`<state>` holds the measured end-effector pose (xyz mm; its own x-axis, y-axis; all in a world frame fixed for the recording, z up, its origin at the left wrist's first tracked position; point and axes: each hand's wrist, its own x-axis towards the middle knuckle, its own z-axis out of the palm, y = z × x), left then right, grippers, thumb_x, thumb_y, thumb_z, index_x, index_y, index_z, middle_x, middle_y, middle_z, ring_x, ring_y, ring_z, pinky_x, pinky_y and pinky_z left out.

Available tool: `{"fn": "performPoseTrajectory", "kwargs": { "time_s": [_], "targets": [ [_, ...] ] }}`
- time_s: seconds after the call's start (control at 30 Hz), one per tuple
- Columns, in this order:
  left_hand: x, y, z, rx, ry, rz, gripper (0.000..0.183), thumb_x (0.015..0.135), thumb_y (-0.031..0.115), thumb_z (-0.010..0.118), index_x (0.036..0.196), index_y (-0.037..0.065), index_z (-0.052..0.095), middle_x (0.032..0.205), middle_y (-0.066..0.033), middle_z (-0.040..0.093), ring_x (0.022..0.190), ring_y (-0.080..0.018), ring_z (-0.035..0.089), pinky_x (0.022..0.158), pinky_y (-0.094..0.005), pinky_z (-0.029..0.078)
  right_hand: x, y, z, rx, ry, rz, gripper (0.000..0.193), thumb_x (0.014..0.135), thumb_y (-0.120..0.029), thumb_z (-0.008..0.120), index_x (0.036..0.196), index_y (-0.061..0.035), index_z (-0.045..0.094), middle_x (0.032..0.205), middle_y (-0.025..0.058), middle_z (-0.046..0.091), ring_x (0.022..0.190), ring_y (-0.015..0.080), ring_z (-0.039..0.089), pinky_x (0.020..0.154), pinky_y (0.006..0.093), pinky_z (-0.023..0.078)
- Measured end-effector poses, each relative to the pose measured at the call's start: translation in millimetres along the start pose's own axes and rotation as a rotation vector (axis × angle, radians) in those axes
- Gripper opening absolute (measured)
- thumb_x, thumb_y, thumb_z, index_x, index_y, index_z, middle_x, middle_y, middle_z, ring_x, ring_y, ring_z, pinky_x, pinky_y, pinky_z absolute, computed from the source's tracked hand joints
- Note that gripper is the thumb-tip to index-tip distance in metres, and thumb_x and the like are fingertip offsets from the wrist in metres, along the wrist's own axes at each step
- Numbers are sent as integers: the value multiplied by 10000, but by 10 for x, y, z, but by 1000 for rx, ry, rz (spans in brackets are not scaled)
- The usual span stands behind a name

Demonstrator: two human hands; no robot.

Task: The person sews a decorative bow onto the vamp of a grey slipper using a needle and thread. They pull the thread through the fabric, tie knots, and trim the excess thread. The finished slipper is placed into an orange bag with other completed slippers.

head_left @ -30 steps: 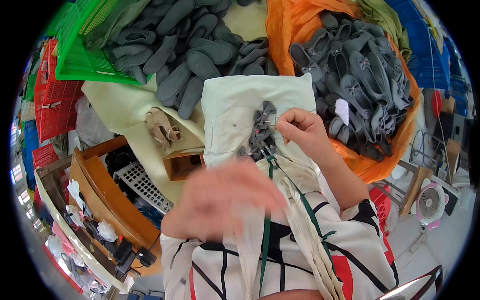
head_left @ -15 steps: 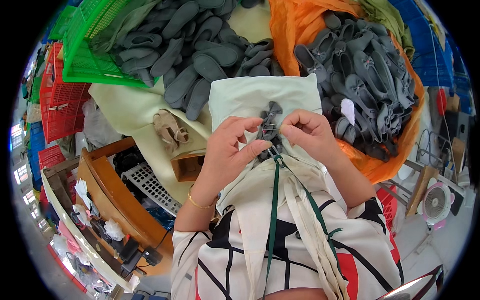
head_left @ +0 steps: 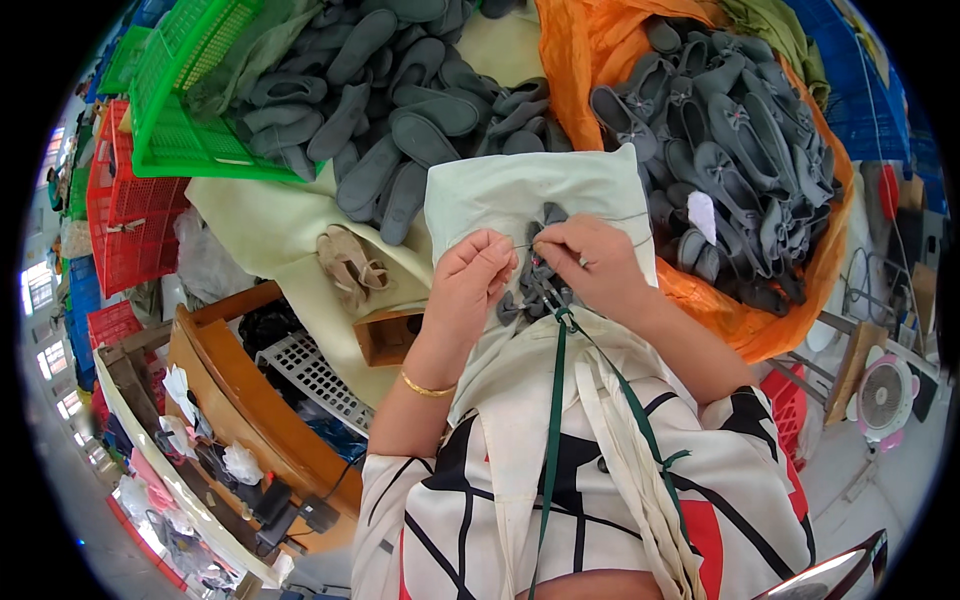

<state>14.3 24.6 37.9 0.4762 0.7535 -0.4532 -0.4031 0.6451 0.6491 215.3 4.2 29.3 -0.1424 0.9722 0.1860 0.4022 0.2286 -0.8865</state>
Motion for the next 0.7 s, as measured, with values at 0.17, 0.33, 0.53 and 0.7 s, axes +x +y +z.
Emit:
{"fn": "performPoseTrajectory", "kwargs": {
  "time_s": [0.17, 0.33, 0.53, 0.7],
  "targets": [
    [100, -286, 99, 145, 278, 252, 157, 946, 154, 634, 897, 10, 674, 813, 7, 634, 620, -32, 469, 551, -175, 355, -110, -79, 244, -81, -67, -42, 65, 818, -106, 702, 849, -61, 666, 760, 93, 628, 691, 287, 623, 596, 363, 498],
    [162, -410, -154, 924, 258, 604, 174, 937, 157, 648, 887, -3, 696, 801, -9, 654, 620, -41, 478, 548, -175, 359, -109, -93, 136, -30, -23, 64, 66, 815, -86, 687, 856, -45, 656, 748, 94, 622, 693, 297, 606, 606, 364, 490],
    [41, -252, -191, 130, -42, -141, 136, 922, 130, 657, 890, 0, 677, 808, -33, 659, 614, -48, 487, 520, -176, 346, -7, 48, 24, 143, -132, 158, 72, 865, -64, 681, 885, -7, 642, 783, 67, 598, 685, 148, 574, 594, 282, 446],
    [-12, -220, -83, 48, 22, -120, 78, 895, 91, 675, 867, 19, 667, 793, -29, 651, 579, -36, 438, 500, -173, 315, 13, -31, 37, 271, -133, 275, 62, 874, -59, 671, 889, -6, 643, 780, 58, 596, 698, 131, 570, 615, 265, 451]
  ]
}}
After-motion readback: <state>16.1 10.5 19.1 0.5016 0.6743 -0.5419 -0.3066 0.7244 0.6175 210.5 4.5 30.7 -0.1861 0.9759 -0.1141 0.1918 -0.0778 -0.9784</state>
